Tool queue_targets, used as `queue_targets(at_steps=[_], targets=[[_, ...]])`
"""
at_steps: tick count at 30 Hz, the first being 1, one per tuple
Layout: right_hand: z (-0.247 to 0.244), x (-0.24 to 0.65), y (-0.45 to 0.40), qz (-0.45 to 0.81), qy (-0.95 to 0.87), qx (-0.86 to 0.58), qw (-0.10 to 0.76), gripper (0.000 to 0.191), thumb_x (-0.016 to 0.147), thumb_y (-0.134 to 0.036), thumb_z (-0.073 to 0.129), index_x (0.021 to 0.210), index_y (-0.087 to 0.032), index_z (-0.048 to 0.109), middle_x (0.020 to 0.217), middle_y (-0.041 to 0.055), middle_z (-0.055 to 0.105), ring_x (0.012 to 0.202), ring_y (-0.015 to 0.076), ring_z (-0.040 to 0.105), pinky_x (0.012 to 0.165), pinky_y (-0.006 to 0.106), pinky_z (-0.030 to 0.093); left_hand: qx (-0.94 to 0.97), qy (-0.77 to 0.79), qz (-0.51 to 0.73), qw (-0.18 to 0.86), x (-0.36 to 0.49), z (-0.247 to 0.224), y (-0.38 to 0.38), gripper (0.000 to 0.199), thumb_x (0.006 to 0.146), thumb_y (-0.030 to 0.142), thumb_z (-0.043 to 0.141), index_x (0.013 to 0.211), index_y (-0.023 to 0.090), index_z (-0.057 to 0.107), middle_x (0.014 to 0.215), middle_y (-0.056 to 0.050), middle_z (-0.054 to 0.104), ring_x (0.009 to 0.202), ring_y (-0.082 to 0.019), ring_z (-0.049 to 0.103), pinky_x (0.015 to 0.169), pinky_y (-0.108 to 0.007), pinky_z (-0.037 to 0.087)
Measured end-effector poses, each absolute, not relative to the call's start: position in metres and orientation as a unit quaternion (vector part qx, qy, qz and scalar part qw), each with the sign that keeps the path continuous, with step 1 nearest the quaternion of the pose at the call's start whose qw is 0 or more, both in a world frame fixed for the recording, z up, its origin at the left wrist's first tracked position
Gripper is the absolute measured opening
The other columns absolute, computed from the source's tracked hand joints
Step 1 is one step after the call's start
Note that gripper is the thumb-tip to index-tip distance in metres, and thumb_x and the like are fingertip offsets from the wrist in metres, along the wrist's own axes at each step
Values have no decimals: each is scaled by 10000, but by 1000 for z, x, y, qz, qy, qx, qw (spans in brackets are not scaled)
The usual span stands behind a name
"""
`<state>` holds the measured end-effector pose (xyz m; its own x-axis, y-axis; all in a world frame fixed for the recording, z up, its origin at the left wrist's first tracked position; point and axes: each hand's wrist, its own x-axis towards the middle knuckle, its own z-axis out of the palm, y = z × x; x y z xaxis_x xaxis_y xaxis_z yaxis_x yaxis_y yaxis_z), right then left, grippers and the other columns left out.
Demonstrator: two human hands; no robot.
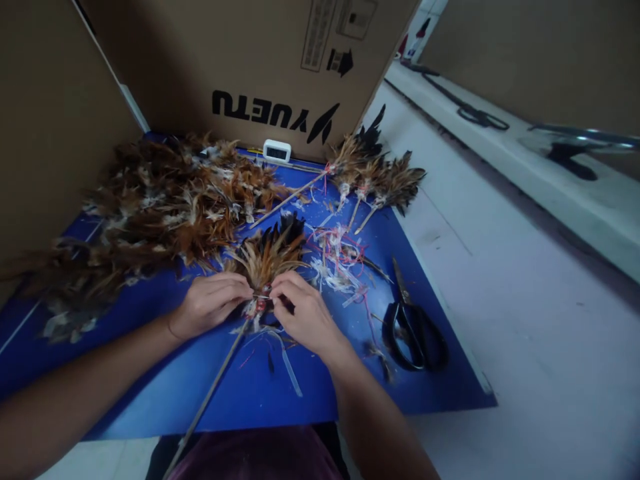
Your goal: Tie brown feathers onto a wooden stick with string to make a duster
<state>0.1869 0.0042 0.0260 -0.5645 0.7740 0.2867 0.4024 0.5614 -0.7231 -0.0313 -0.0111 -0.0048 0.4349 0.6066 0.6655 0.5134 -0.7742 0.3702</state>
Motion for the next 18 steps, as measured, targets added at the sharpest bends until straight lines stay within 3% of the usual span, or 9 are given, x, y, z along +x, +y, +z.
queue_targets(at_steps=[18], targets=[[17,184,4,265,-821,-414,292,149,670,-51,484,714,-192,499,871,42,578,834,158,557,752,271,447,827,393,395,77,-32,7,-10,129,775,62,588,805,181,628,729,-19,695,776,-131,667,756,-222,530]])
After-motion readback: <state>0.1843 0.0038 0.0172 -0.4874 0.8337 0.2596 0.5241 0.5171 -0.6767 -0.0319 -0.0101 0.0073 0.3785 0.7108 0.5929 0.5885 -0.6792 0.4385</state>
